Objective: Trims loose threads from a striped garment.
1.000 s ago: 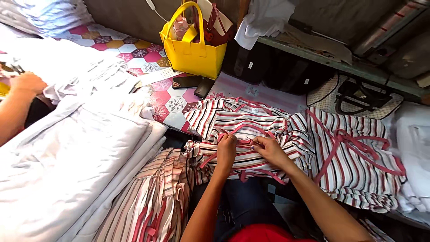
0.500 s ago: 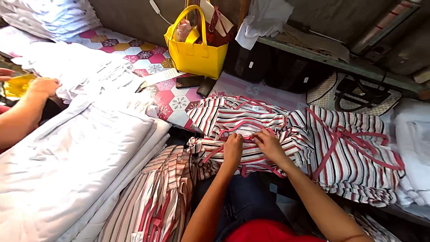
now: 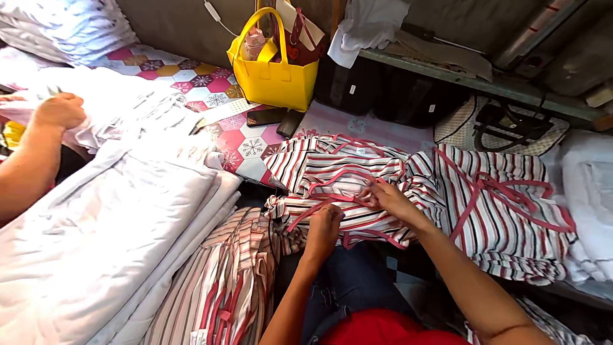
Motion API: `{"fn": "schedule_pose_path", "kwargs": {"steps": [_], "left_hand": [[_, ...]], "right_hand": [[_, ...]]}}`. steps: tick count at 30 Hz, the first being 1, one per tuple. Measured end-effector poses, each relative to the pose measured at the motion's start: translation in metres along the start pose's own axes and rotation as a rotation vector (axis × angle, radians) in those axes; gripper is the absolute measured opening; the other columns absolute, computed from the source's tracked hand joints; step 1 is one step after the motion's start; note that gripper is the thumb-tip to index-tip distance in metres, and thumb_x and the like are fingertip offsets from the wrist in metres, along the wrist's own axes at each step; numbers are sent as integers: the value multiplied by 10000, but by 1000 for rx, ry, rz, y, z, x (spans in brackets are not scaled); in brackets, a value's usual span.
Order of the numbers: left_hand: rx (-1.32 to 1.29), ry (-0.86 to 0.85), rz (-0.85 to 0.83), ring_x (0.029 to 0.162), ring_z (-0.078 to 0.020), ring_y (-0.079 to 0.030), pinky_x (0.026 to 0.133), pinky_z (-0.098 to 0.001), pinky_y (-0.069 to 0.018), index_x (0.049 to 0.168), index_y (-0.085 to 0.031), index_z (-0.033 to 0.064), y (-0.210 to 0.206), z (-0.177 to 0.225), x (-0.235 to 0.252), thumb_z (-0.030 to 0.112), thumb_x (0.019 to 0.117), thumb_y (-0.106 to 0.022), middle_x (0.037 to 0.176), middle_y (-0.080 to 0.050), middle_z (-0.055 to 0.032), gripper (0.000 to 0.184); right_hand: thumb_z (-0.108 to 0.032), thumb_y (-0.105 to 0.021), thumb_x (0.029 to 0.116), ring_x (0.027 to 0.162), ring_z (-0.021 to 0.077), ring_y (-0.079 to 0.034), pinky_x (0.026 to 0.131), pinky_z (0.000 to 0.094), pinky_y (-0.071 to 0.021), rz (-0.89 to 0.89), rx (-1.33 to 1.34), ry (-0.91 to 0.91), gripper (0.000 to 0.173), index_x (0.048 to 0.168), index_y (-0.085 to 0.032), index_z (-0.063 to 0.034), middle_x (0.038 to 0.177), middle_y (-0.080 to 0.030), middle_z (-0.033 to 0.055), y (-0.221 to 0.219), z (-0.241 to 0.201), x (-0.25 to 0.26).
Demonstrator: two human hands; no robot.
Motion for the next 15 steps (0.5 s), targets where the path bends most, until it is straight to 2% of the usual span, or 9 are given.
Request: {"fn": "schedule_pose_path", "kwargs": {"steps": [2,5,10,15], "left_hand": [[-64,-3,33,707,-148,-665,706,-311,-571,1011,-690,-59,-3,-1,-5,44,987,-571,867,-694,-122,159],[-135,-3,47,655,-90,-642,658,-260,-560,1002,-686,-52,-7,-6,-8,44,982,-578,825,-687,-89,146],[-172,6,50,672,-96,-662,675,-261,-578,1002,-679,-49,-9,-8,-10,31,980,-583,851,-692,-91,127],[-177,1,65,665,-83,-640,665,-236,-554,980,-682,-44,-11,-11,-12,19,966,-589,838,-681,-84,113]], "right_hand": [[-352,-247,1139,560,35,-424,570,231,-391,-116,131,-104,531,1039,-663,-38,676,-480,-63,6,-1,-14],[-357,-276,1137,497,20,-367,495,206,-333,-278,172,-182,508,976,-650,-54,620,-426,-83,1,8,-18],[-368,-293,1139,467,25,-352,481,204,-317,-319,183,-269,514,910,-629,-53,576,-420,-78,-22,12,-4],[-328,-312,1141,528,51,-410,556,234,-380,-285,78,-253,480,919,-621,-35,637,-459,-47,-28,9,5]]}}
Point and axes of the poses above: each hand's wrist, its own x-axis towards the middle knuckle, its own y-axis out of the back of the hand, z = x × y, the point moved 3 cm from there along x, towards the middle knuckle
